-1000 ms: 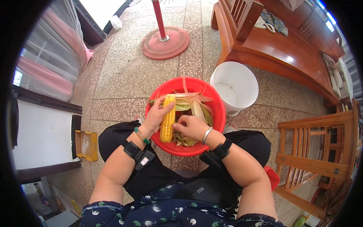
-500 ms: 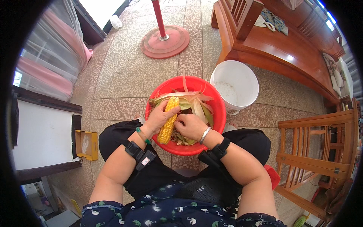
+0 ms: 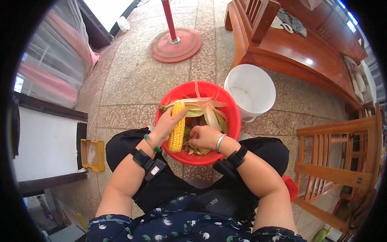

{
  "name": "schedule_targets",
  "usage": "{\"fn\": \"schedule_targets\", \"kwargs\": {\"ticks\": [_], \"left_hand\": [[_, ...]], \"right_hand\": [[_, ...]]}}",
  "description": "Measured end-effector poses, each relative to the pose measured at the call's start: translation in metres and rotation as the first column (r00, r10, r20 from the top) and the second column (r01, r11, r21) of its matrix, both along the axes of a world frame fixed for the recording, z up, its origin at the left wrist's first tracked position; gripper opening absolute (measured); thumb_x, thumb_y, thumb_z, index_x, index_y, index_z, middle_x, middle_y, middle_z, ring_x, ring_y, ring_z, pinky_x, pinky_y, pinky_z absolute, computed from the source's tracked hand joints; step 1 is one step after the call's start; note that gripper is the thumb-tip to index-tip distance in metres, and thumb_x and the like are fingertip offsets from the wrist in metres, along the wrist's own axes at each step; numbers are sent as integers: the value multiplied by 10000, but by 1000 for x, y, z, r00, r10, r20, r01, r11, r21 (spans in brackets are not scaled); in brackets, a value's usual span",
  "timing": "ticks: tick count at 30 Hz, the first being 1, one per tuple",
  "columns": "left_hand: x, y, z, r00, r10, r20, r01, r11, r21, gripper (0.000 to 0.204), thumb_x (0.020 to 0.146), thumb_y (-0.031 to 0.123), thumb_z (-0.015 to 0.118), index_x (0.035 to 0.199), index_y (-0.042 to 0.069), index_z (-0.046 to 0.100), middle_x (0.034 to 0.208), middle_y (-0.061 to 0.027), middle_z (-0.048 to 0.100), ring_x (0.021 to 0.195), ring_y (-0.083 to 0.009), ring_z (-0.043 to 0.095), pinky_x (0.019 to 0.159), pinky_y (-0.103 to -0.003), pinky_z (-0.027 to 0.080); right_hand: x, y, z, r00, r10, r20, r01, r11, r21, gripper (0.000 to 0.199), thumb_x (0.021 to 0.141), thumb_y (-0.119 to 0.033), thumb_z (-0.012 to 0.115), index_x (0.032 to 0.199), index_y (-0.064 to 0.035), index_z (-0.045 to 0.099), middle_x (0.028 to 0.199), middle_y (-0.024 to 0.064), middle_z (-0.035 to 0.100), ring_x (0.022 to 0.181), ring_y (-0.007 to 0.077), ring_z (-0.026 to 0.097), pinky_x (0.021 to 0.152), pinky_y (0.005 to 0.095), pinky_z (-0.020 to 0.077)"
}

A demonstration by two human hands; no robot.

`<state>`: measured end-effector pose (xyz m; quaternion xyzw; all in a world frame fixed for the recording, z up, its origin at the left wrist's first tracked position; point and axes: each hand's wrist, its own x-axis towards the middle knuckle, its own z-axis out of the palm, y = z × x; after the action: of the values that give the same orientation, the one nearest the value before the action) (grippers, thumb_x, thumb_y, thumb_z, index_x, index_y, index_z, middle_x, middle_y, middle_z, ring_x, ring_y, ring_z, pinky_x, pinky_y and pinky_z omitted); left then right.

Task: The person pulls back the husk and silk from an ear of corn by hand, placing the husks into a red bucket.

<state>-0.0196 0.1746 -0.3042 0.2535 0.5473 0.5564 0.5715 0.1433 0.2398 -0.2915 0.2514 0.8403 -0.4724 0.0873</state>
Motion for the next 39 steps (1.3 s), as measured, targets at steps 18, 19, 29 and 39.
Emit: {"fn": "schedule_targets", "kwargs": {"ticks": [18,19,29,39], "left_hand": [[3,0,-3,998,-25,-58,20,996,-88,489,807,388,609,1078,4,471,903,-29,529,796,-82,498,682,-230,428],[4,0,-2,997,-24,-79,18,997,-76,495,805,387,612,1079,1,469,903,-30,529,801,-82,496,685,-231,428],[4,-2,5,998,-64,-15,62,994,-93,437,825,365,593,1055,7,495,898,-21,543,764,-74,504,668,-224,430],[5,-1,2,997,-62,39,66,991,-115,397,862,370,531,1042,19,483,834,-12,534,716,-63,513,609,-214,445]], "right_hand": [[-10,-3,-1,973,-204,-113,193,976,-100,320,824,-315,509,801,-17,623,684,156,609,614,270,589,600,349,458],[-11,-5,-4,965,-201,-168,186,978,-97,314,811,-303,501,787,-14,621,681,173,602,615,301,582,616,368,459],[-8,4,6,974,-217,-58,223,964,145,214,745,-196,492,718,-17,607,690,192,591,670,340,578,657,392,466],[-8,17,2,863,-477,-165,423,862,-280,277,795,-183,566,996,-9,488,704,124,598,645,244,595,610,329,471]]}}
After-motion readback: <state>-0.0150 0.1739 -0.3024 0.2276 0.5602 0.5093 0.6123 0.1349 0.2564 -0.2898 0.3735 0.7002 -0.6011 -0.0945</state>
